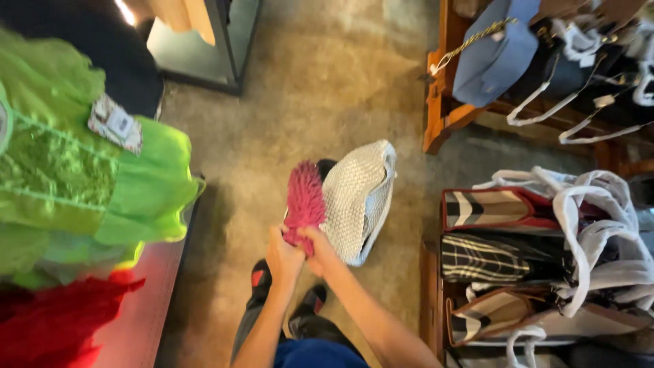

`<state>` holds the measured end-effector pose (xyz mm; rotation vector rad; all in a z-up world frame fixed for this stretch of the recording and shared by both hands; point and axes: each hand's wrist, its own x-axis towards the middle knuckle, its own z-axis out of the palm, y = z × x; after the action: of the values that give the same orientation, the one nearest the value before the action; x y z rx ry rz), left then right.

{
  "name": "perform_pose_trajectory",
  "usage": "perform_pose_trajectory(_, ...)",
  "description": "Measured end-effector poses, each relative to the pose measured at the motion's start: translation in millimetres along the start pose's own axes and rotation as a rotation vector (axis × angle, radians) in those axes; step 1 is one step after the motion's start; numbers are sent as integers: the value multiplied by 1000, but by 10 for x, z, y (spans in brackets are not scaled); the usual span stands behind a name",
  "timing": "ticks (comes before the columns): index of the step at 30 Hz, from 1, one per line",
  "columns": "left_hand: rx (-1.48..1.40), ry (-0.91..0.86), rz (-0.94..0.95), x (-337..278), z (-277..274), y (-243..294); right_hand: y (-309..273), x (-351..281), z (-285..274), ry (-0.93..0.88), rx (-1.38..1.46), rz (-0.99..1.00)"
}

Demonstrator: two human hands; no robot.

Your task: The person uses a pink duster to clean the exterior of several handbags placed on a small stool. They wipe a patterned bag, a silver woven bag, a light blue woven bag, and a dark brown bag, moving each item aside after cleaning.

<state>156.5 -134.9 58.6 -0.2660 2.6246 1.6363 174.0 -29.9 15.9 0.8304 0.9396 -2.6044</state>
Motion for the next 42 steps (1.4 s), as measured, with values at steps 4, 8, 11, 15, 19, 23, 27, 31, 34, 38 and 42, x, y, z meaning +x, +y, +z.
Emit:
perform_pose_trajectory(4, 121, 25, 63, 58, 187, -175, 22, 75, 10, 76, -46, -84)
perform_pose_trajectory(8, 26, -156, 181, 91, 57, -365, -70, 106, -360, 164, -271, -108)
perform_pose_trajectory(11, -236, -525, 145, 245, -161, -356, -422, -168, -144, 177, -425, -204)
perform_pose_trajectory(15, -828, -456, -406, 578, 323, -465, -534, -346, 226, 220, -855, -157)
perform_pose_trajectory(19, -714, -221, 14, 620, 599, -50, -575, -566, 342, 281, -1194, -231)
perform_pose_trajectory(23, -307, -325, 158, 551, 295, 604, -866, -500, -223, 198, -1222, -541)
perform_pose_trajectory(27, 244, -597, 137, 551, 550, 43, -1037, -459, -449, 684, -1490, -750)
perform_pose_trajectory(31, 320, -461, 20, 884, 662, -162, -969, -349, -581, 670, -1512, -740)
perform_pose_trajectory(34, 326, -406, 49, 824, 600, 146, -776, -371, -680, 591, -1456, -672)
perform_pose_trajectory(38, 388, -568, 103, 1086, 1034, -467, -757, -336, -721, 573, -1439, -646)
perform_pose_trajectory(42, 343, -550, 35, 1464, 1168, -601, -751, -313, -856, 542, -1424, -595)
